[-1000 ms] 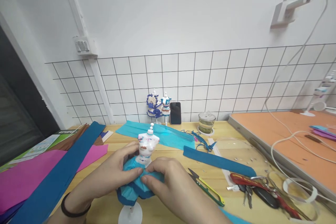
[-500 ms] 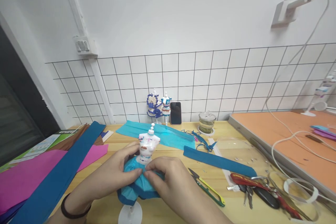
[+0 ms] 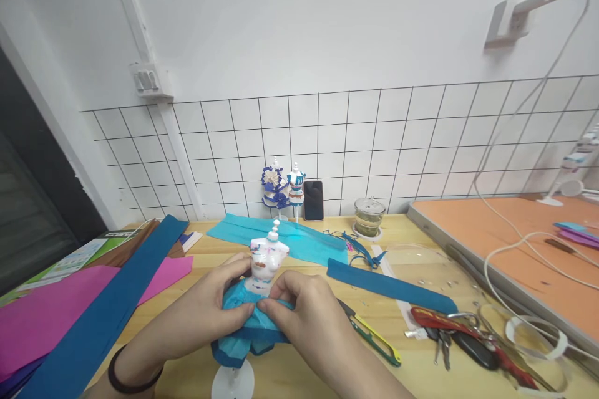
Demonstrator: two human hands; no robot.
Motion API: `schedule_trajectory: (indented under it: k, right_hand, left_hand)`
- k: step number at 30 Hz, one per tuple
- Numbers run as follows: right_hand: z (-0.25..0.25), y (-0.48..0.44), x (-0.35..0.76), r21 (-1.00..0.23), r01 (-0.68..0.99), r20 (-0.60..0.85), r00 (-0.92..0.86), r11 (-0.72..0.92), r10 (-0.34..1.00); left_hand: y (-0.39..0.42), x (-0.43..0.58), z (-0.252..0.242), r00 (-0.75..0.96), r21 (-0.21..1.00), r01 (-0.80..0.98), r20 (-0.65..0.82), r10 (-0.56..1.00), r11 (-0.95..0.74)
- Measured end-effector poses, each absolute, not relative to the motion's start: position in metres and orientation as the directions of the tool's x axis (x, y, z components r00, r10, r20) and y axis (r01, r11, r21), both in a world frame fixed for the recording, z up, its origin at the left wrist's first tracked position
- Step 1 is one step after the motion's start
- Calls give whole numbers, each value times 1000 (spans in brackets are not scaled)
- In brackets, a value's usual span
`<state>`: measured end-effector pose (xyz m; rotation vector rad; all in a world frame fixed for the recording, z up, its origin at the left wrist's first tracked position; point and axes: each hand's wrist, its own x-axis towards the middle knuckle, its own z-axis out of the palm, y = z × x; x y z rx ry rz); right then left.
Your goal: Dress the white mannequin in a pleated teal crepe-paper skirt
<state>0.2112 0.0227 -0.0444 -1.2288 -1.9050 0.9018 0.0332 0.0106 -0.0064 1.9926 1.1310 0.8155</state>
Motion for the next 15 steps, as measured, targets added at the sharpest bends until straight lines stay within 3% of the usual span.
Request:
schedule_trajectory:
  k: [15]
  right_hand:
    - [-45, 21, 213, -833, 431, 199, -353, 348, 914]
  left_hand:
    - [11, 31, -8, 446, 815, 408, 216, 868, -413]
